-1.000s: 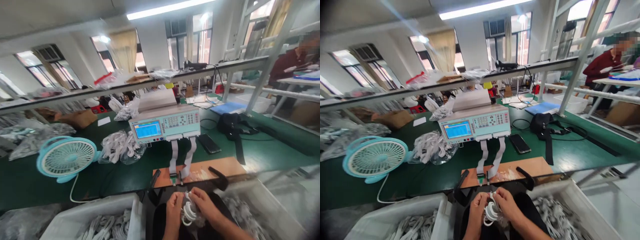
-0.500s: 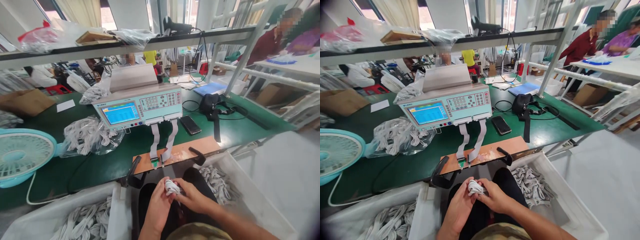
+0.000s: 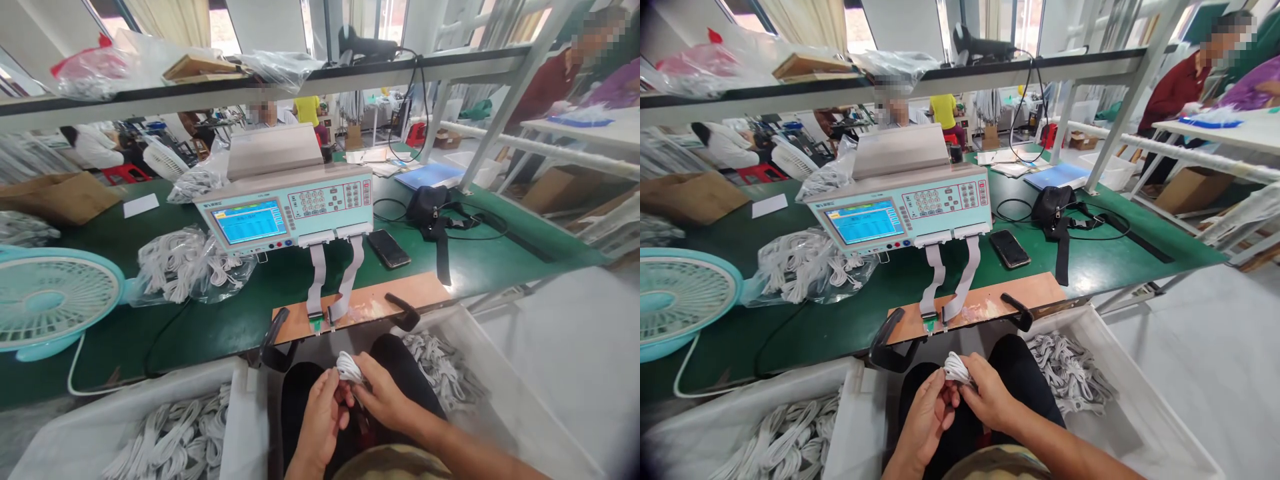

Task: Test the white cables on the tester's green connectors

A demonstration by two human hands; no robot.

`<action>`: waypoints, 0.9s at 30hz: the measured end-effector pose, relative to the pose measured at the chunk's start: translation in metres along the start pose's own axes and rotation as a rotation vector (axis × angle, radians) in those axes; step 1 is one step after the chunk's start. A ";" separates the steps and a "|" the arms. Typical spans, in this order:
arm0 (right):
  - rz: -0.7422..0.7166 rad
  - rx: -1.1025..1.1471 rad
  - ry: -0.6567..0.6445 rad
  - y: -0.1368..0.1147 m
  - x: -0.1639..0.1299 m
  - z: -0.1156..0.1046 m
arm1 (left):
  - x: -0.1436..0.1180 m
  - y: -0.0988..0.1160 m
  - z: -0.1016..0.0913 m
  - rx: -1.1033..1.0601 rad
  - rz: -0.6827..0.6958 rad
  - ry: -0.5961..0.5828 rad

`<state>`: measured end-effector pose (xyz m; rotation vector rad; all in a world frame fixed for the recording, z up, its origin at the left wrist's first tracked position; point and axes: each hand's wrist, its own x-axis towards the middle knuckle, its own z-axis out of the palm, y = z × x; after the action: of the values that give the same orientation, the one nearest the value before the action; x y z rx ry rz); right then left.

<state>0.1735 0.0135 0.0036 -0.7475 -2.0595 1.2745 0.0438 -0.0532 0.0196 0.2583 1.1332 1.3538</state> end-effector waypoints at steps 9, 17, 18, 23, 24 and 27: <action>-0.034 0.070 -0.256 -0.020 0.001 -0.022 | 0.002 0.018 -0.012 0.564 0.404 0.076; -0.325 -0.456 -0.376 -0.043 0.019 -0.010 | 0.014 0.006 -0.014 0.330 0.432 0.145; -0.355 -0.491 -0.394 -0.042 0.022 -0.008 | 0.015 0.005 -0.015 0.314 0.407 0.129; -0.373 -0.515 -0.407 -0.037 0.037 -0.006 | 0.022 0.004 -0.011 0.163 0.280 0.161; -0.344 -0.494 -0.391 -0.037 0.039 -0.007 | 0.022 0.003 -0.009 0.114 0.263 0.173; -0.288 -0.422 -0.419 -0.040 0.044 -0.012 | 0.022 0.004 -0.001 0.022 0.222 0.189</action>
<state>0.1467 0.0370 0.0526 -0.3480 -2.7099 0.8955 0.0361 -0.0338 0.0118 0.2833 1.3066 1.5880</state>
